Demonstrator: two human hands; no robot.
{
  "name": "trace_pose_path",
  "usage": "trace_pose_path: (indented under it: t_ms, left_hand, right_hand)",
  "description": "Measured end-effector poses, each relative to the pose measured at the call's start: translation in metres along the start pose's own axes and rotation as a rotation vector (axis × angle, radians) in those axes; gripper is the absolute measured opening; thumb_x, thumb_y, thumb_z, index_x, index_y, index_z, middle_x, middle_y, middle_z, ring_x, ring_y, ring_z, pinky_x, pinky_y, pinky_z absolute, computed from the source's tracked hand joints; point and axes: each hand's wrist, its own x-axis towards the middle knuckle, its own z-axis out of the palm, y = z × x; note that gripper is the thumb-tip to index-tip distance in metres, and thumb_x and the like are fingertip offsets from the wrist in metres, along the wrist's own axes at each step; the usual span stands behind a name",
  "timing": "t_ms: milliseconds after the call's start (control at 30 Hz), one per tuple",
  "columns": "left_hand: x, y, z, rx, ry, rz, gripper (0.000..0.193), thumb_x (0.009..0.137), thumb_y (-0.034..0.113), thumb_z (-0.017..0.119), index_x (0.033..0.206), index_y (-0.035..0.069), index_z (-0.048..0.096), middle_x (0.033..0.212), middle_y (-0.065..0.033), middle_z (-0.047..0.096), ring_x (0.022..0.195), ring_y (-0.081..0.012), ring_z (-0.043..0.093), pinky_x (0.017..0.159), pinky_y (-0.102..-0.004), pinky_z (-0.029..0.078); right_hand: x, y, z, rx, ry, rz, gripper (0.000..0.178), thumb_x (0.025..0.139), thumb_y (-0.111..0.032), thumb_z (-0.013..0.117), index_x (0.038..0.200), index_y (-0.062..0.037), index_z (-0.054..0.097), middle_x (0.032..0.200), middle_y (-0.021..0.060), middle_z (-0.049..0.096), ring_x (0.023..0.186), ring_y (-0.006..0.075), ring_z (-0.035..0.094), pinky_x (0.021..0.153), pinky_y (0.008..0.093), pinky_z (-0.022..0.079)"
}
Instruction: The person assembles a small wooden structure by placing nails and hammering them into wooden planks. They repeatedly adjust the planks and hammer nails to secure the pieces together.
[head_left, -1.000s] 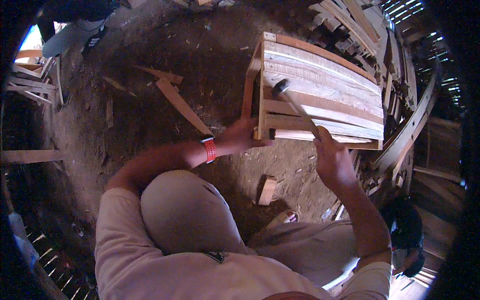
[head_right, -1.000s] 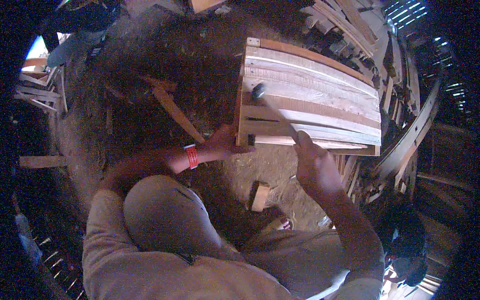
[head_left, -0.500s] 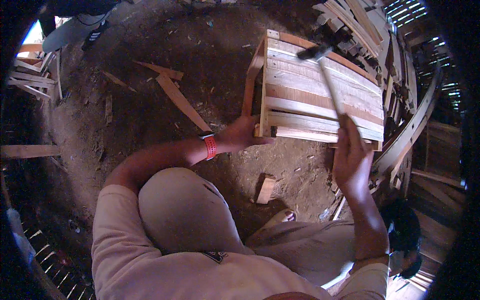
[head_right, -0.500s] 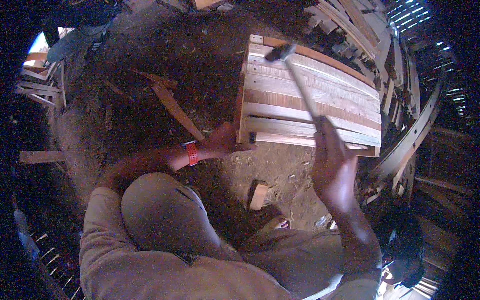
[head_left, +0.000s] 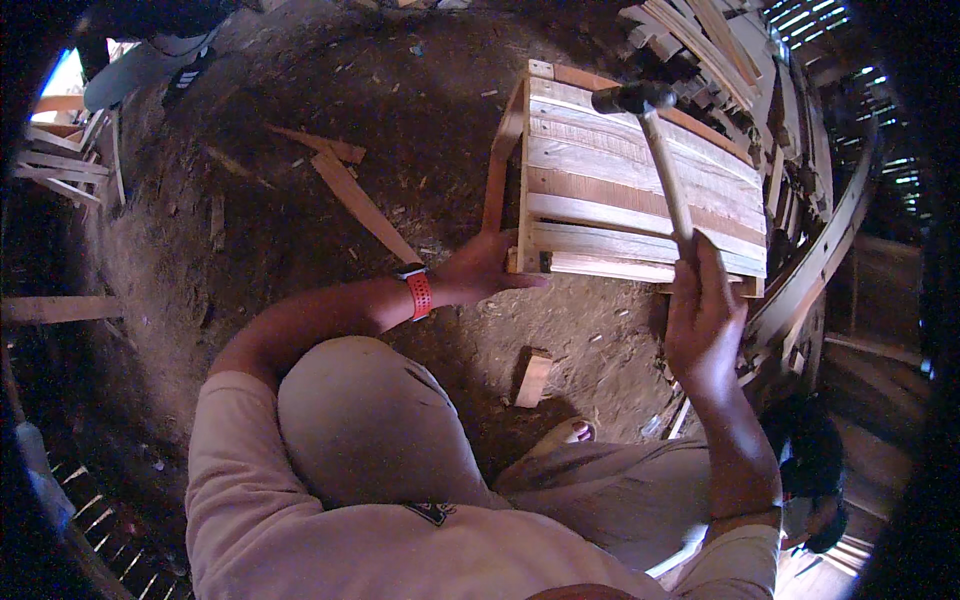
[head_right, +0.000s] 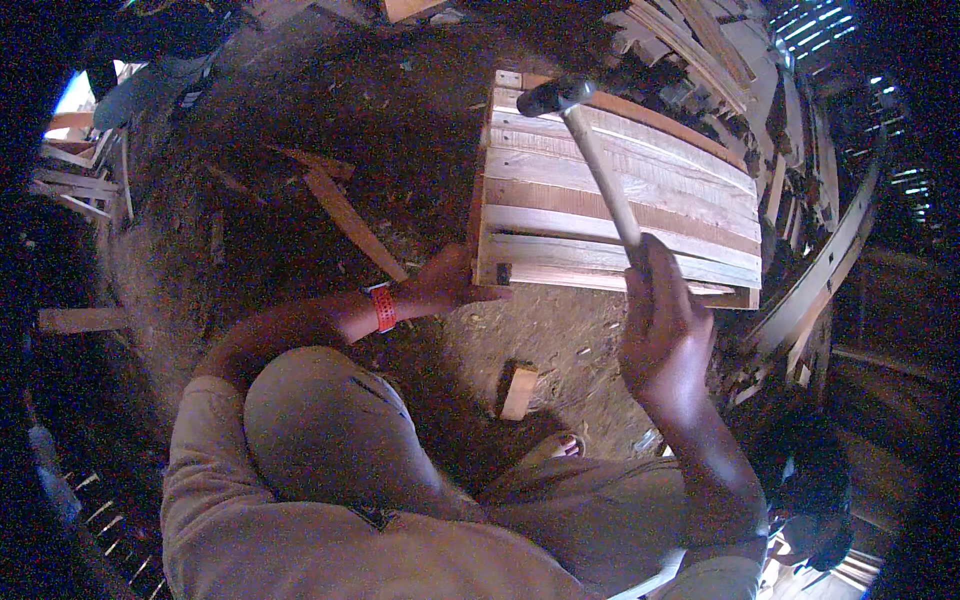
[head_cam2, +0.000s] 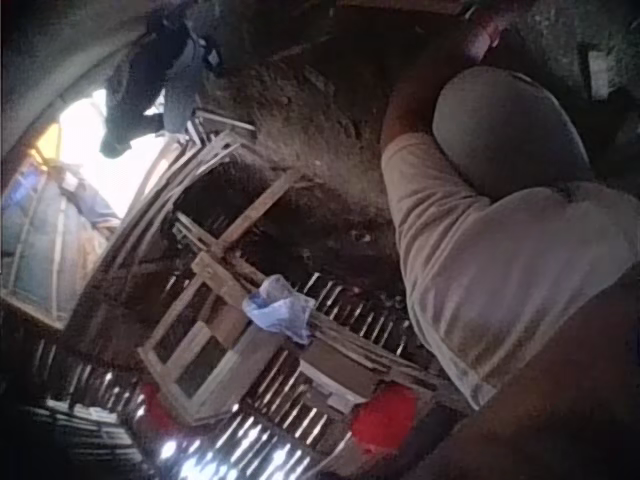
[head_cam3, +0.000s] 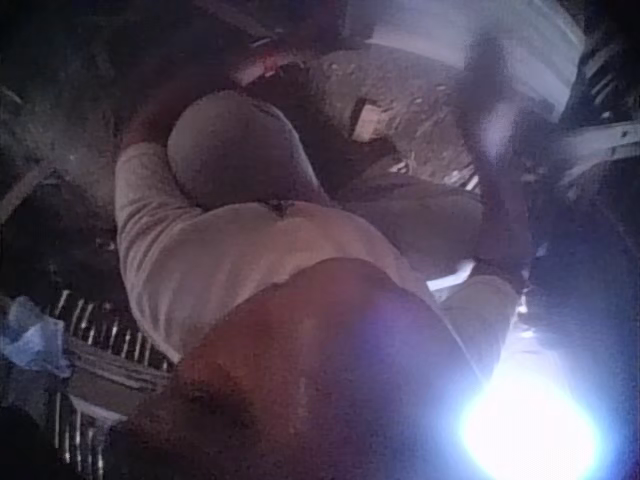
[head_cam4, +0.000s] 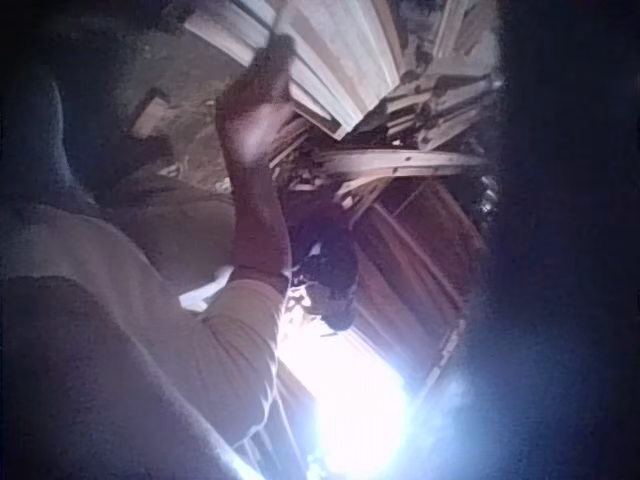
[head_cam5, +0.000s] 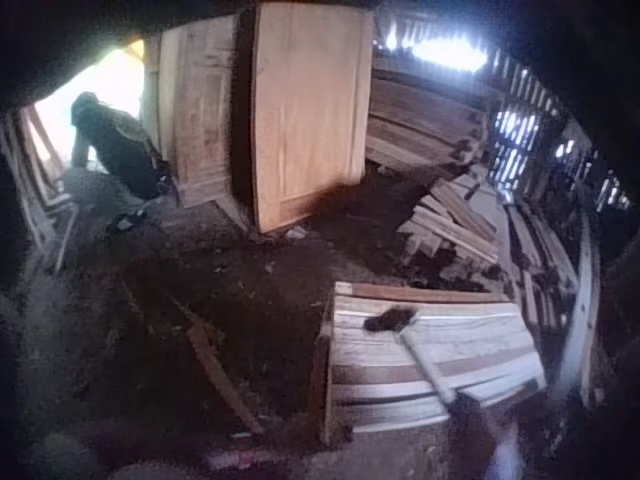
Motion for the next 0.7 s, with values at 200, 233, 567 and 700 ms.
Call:
trace_pose_path:
  t_ms: [200, 233, 567, 700]
  left_hand:
    - [0.004, 0.011, 0.004, -0.013, 0.024, 0.031, 0.057, 0.087, 0.033, 0.079, 0.132, 0.003, 0.059, 0.125, -0.0161, 0.068, 0.118, -0.0299, 0.065, 0.103, -0.0404, 0.049]
    - [0.005, 0.011, 0.003, -0.023, 0.008, 0.034, 0.058, 0.088, 0.032, 0.079, 0.133, 0.003, 0.058, 0.125, -0.0155, 0.068, 0.118, -0.0292, 0.065, 0.103, -0.0404, 0.049]
    - [0.004, 0.003, -0.002, 0.031, 0.007, 0.049, 0.069, 0.084, 0.028, 0.084, 0.141, 0.004, 0.052, 0.14, -0.0152, 0.059, 0.129, -0.0252, 0.056, 0.11, -0.0409, 0.044]
    - [0.018, 0.041, -0.043, 0.096, -0.492, -0.318, 0.069, 0.084, 0.032, 0.084, 0.138, 0.002, 0.053, 0.134, -0.0133, 0.063, 0.124, -0.0235, 0.059, 0.106, -0.0382, 0.047]
  right_hand:
    - [-0.005, 0.012, 0.016, -0.031, -0.465, 0.3, 0.032, 0.102, -0.013, 0.05, 0.132, -0.0049, 0.055, 0.092, 0.0293, 0.067, 0.078, 0.0457, 0.068, 0.067, 0.0522, 0.055]
    - [-0.004, 0.017, 0.014, 0.004, -0.356, 0.232, 0.032, 0.102, -0.014, 0.05, 0.131, -0.0045, 0.055, 0.09, 0.0284, 0.068, 0.078, 0.0457, 0.068, 0.066, 0.0517, 0.054]
    - [-0.084, 0.182, -0.15, 0.331, 0.395, 0.725, 0.033, 0.104, -0.033, 0.058, 0.127, -0.0101, 0.062, 0.065, -0.0104, 0.038, 0.051, 0.0001, 0.032, 0.042, 0.0193, 0.023]
    - [-0.244, 0.268, -0.124, 0.128, 0.48, 1.098, 0.023, 0.101, -0.032, 0.059, 0.112, -0.0133, 0.065, 0.074, -0.0058, 0.049, 0.058, 0.0051, 0.042, 0.051, 0.0221, 0.034]
